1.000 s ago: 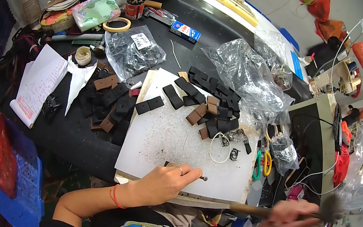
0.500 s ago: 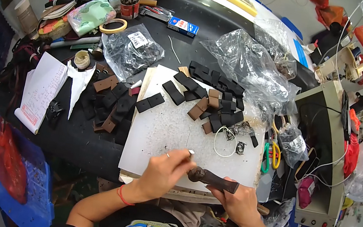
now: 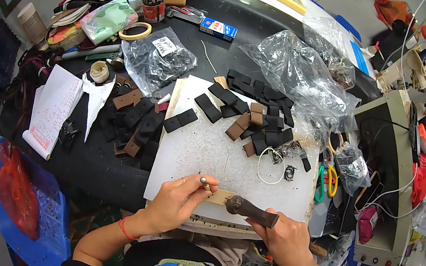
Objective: The person repeatedly places small black and brown leather straps onto a wooden block, aligns a metal pin, and uses a hammer to drive the pin through the strap. They then remove the assembled strap and repeat the process with additional straps from a pile on the table.
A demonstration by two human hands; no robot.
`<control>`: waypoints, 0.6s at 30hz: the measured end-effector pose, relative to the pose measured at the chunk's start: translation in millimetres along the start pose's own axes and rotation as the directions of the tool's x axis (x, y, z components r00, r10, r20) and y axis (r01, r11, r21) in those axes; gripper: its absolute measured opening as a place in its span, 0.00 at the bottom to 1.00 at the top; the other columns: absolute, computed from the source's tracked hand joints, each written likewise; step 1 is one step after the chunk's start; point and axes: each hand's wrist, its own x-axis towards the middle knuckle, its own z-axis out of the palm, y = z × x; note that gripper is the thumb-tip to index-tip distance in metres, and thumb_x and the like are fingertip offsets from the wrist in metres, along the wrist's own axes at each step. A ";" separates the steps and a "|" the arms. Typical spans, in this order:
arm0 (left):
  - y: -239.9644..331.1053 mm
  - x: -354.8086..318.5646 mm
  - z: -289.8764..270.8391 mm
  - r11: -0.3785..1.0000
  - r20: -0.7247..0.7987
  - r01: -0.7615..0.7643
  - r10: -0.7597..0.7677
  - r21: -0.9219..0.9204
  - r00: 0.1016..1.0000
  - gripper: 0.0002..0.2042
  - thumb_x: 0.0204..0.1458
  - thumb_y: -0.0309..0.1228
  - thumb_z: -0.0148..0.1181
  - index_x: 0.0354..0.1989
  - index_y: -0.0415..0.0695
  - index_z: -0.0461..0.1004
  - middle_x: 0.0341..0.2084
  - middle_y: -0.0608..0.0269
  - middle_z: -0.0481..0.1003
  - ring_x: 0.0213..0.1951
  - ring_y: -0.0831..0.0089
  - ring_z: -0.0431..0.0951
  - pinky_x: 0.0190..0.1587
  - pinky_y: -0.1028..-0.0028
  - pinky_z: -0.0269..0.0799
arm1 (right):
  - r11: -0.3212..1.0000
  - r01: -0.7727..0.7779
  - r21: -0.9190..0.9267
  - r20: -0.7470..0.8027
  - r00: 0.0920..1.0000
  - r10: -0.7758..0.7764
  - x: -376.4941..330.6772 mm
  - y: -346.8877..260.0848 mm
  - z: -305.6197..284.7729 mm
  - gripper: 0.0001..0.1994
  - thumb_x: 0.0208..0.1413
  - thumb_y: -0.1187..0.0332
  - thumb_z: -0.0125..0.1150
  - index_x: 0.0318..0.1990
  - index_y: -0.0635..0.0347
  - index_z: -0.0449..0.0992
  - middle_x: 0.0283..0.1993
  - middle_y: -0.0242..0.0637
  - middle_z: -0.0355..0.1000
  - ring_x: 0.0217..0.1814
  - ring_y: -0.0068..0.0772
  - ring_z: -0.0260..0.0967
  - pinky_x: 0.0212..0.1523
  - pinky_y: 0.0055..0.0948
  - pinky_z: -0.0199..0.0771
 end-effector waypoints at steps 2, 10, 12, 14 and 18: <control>-7.0 -2.5 3.5 0.992 -0.029 -0.098 0.101 0.073 0.995 0.09 0.58 0.18 0.54 0.46 0.38 0.72 0.38 0.53 0.80 0.38 0.66 0.83 0.40 0.72 0.79 | 1.000 -0.013 0.012 0.002 1.000 0.013 0.4 -1.0 -1.1 0.13 0.54 0.59 0.67 0.31 0.59 0.73 0.20 0.37 0.69 0.17 0.43 0.69 0.18 0.38 0.68; 3.7 -6.8 6.9 0.872 0.150 -0.304 0.266 0.383 0.952 0.24 0.42 0.14 0.52 0.52 0.41 0.70 0.41 0.54 0.74 0.30 0.58 0.80 0.29 0.68 0.77 | 0.989 0.057 0.134 -0.322 0.947 -0.011 -3.0 11.9 -20.3 0.15 0.49 0.60 0.72 0.27 0.64 0.76 0.19 0.38 0.68 0.18 0.42 0.67 0.18 0.38 0.65; 3.8 -7.6 6.7 0.868 0.146 -0.317 0.282 0.381 0.948 0.23 0.43 0.14 0.53 0.52 0.41 0.70 0.41 0.55 0.74 0.29 0.59 0.80 0.28 0.68 0.77 | 0.772 0.284 0.568 -0.567 0.815 0.118 -7.3 20.1 -30.9 0.10 0.60 0.62 0.59 0.35 0.60 0.73 0.20 0.33 0.66 0.14 0.24 0.60 0.15 0.23 0.61; 3.2 -5.4 10.1 0.871 0.148 -0.316 0.280 0.377 0.949 0.23 0.43 0.15 0.53 0.52 0.41 0.70 0.41 0.55 0.74 0.29 0.59 0.80 0.28 0.68 0.77 | 0.222 0.638 0.737 -0.676 0.699 0.234 -5.6 14.5 -44.6 0.14 0.65 0.55 0.52 0.41 0.58 0.68 0.21 0.30 0.64 0.13 0.18 0.56 0.10 0.15 0.55; -0.6 -8.0 8.9 0.836 0.151 -0.311 0.272 0.451 0.950 0.21 0.44 0.16 0.53 0.50 0.40 0.70 0.40 0.54 0.74 0.29 0.58 0.80 0.27 0.68 0.77 | 0.953 0.037 0.300 -0.199 0.980 0.024 23.1 2.6 -25.3 0.11 0.54 0.62 0.66 0.36 0.60 0.76 0.22 0.42 0.69 0.22 0.47 0.71 0.23 0.39 0.69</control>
